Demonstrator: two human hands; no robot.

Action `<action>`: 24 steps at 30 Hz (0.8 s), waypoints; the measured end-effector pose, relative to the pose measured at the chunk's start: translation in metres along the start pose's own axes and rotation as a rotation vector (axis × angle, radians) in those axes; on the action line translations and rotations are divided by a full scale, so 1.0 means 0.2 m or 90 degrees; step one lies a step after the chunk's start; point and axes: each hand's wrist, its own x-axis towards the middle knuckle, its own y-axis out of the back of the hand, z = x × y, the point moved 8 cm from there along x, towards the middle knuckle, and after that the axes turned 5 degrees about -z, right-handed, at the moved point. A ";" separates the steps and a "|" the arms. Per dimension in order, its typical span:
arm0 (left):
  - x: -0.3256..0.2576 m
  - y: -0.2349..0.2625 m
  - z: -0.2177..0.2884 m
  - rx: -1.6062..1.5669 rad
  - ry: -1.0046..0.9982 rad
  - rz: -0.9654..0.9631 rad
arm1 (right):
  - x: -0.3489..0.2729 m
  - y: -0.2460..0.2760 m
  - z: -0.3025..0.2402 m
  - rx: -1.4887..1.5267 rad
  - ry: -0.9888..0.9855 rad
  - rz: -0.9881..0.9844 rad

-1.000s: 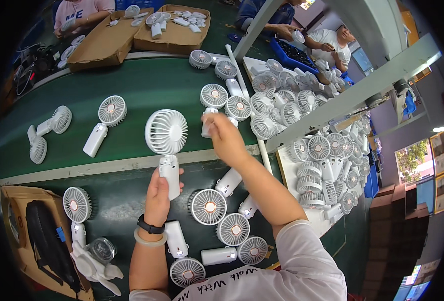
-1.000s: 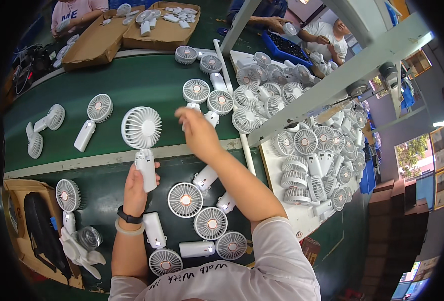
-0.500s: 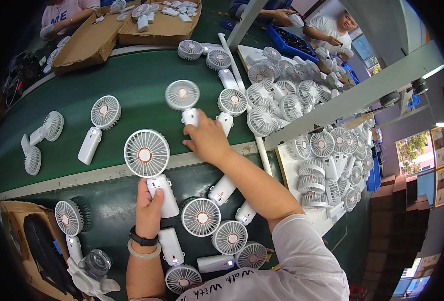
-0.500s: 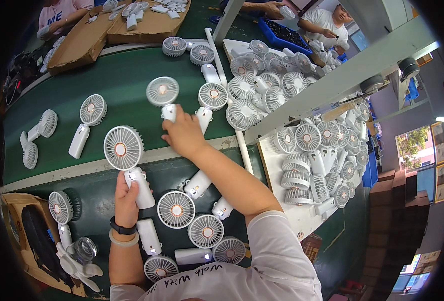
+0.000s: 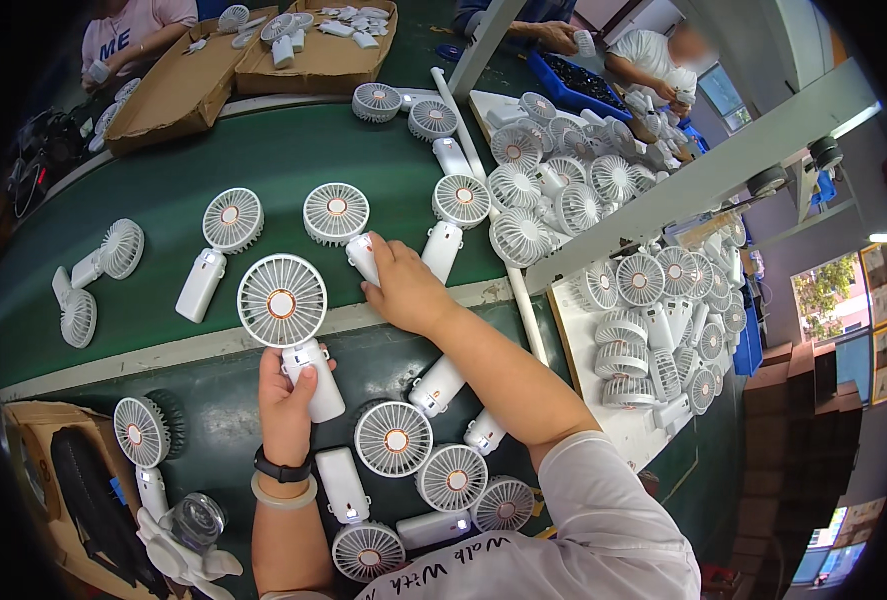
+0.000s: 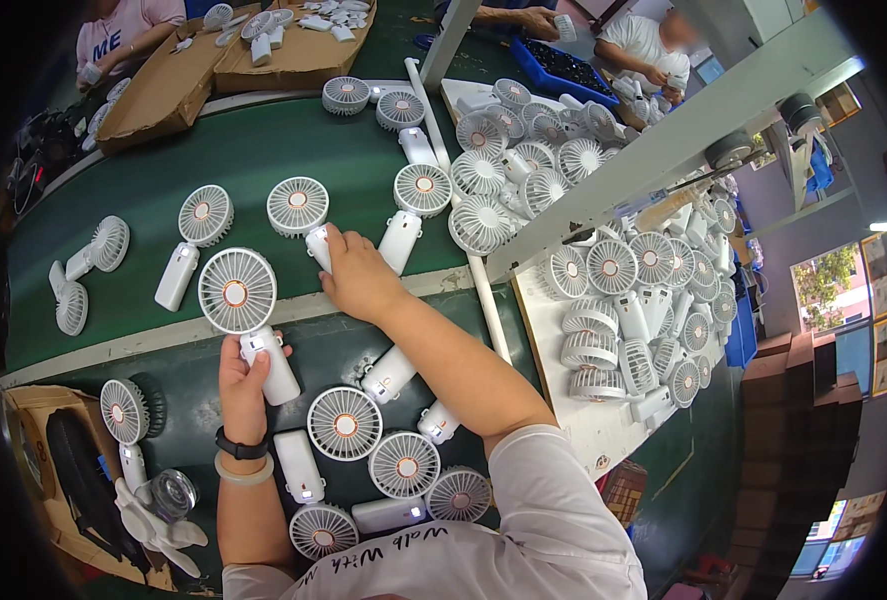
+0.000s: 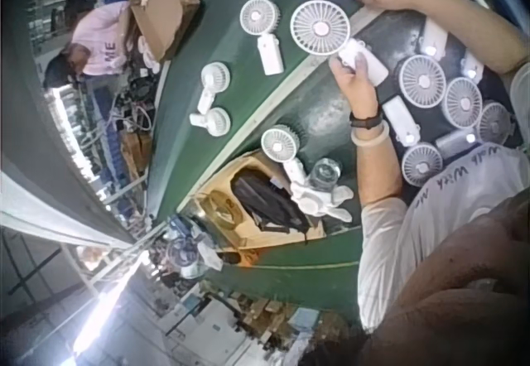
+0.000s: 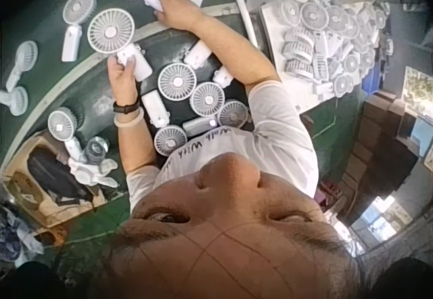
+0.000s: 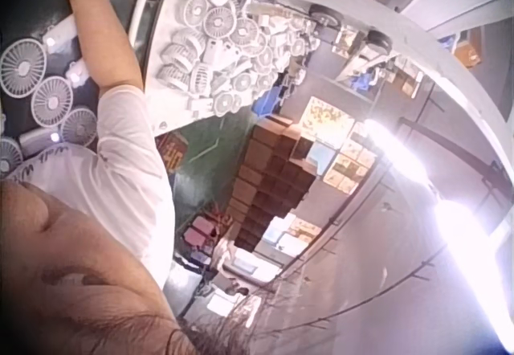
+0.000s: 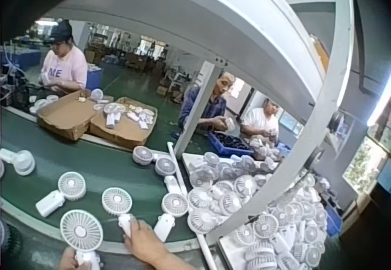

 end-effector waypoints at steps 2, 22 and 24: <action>0.01 0.01 -0.01 -0.003 0.002 -0.003 | -0.02 0.01 0.00 0.042 -0.005 0.005; 0.00 0.00 0.02 -0.022 -0.007 -0.042 | -0.10 -0.02 -0.20 1.341 0.013 -0.302; 0.01 -0.02 0.03 -0.037 -0.004 -0.039 | -0.11 -0.01 -0.21 1.349 0.035 -0.309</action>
